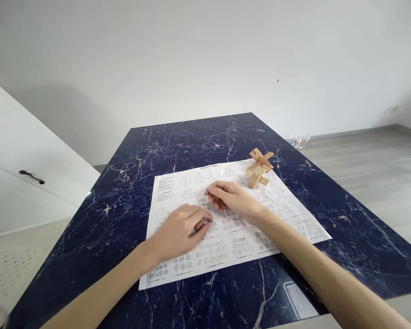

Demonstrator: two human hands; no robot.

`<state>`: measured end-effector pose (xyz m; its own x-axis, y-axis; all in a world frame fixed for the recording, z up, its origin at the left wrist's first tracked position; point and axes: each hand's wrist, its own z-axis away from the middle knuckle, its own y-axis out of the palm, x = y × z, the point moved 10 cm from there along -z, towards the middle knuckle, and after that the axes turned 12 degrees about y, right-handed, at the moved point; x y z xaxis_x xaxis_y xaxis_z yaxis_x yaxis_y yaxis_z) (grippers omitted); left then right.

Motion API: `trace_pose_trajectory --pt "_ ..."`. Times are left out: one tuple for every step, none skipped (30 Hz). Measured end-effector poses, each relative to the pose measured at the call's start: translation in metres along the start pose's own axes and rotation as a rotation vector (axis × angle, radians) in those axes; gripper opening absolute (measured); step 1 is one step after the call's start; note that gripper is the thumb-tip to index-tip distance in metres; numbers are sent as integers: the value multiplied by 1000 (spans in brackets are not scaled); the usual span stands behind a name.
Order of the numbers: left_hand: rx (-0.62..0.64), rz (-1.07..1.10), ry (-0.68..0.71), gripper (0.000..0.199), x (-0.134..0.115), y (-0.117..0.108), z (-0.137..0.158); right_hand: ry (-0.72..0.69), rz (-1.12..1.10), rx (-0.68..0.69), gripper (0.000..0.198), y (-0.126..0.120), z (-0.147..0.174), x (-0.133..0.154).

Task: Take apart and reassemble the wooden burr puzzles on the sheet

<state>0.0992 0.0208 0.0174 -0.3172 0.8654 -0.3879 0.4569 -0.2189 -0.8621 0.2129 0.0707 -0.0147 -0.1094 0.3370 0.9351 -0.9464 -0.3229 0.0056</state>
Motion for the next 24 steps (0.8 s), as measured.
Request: trace_pose_trajectory --pt "-1 1 -1 11 0 0 0 -1 3 1 32 0 0 0" --pt "-3 3 -2 11 0 0 0 -1 5 1 32 0 0 0" --pt "-5 5 -1 11 0 0 0 0 7 0 32 0 0 0" --pt "-6 7 2 11 -1 -1 0 -1 7 -1 33 0 0 0" --pt "-6 10 5 11 -2 -1 0 -1 7 -1 33 0 0 0" --pt "-7 12 7 11 -2 -1 -1 -1 7 -3 33 0 0 1" --pt "-9 13 9 11 -2 -2 -1 -1 6 -4 32 0 0 2" --pt "-11 13 9 11 -3 -2 -1 0 5 -4 31 0 0 2" --pt "-13 13 7 11 -3 -3 -1 2 4 -6 30 1 0 3" --pt "-13 12 4 11 -2 -3 -1 6 2 -7 30 1 0 3" --pt "-13 10 0 12 -2 -3 -1 10 0 -8 29 1 0 3" --pt "-9 9 -3 11 -2 -3 -1 12 -1 -9 29 1 0 3" --pt "-7 7 -5 11 -1 -3 -1 12 -3 -10 29 1 0 3" --pt "-5 6 -7 11 -1 -2 -1 12 -3 -10 28 1 0 3" --pt "-6 4 -8 11 0 -2 -1 9 -2 -9 28 1 0 3" --pt "-6 3 -8 11 0 -2 -1 8 -1 -6 28 1 0 3" --pt "-6 3 -8 11 0 -2 -1 8 0 -6 28 1 0 2" --pt "-5 5 -9 11 0 -2 -1 11 0 -4 28 1 0 2" --pt "-4 6 -10 11 0 -2 -1 14 0 -2 28 1 0 2" --pt "-3 8 -11 11 -1 -1 -1 17 0 0 29 1 0 2" --pt "-4 9 -11 11 -1 -2 -1 18 0 1 29 1 0 2" --pt "-4 9 -11 11 -1 -2 -1 18 1 3 29 2 0 2" --pt "-6 8 -10 10 -1 -2 -1 17 4 4 29 2 0 3" --pt "-6 8 -7 10 -1 -2 -1 17 8 3 29 2 0 3"
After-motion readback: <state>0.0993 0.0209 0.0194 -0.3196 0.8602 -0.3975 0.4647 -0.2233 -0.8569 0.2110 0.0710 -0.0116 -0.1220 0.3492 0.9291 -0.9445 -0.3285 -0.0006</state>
